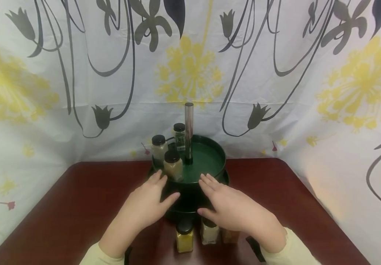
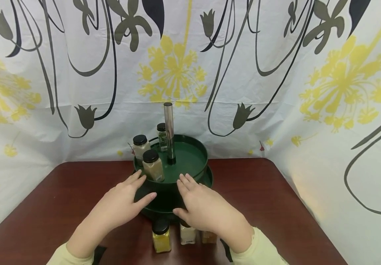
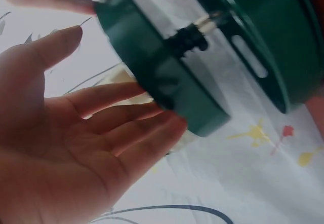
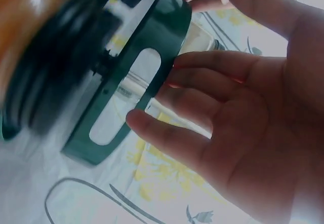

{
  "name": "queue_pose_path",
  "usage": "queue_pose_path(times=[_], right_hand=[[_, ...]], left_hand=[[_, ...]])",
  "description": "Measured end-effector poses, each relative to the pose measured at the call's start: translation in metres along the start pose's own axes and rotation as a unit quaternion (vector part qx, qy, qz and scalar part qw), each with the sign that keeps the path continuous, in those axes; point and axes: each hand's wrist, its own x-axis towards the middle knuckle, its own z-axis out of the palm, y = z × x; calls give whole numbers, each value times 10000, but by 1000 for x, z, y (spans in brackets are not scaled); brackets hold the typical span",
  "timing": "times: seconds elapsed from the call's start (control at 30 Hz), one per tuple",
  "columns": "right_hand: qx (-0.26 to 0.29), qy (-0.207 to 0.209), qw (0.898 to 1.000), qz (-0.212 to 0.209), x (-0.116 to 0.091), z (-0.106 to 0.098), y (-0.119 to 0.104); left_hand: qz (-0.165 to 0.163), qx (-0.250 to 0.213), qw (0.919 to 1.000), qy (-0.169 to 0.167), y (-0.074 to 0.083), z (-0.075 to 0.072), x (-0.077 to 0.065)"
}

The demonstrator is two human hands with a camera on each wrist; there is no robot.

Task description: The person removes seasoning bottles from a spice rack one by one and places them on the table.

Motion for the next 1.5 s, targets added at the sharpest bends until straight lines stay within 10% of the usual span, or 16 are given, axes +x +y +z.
queue_pose_path(times=[0.43,0.67,1.23,1.5], right_hand=[[-885,-109,9945,548,4,-16,20],[-828,747,9925,511,20,-28,20],[-638,2136,9735,-501,47,-16,4],[-326,2195,9749,-193,50,-19,9]], left_hand=[[762,393,9963,80,-25,15,-4],[1046,463,9933,-175,-9,14,-11],[938,587,9935,-258,3,15,-9],[954,607,9934,-198,3,14,-9]])
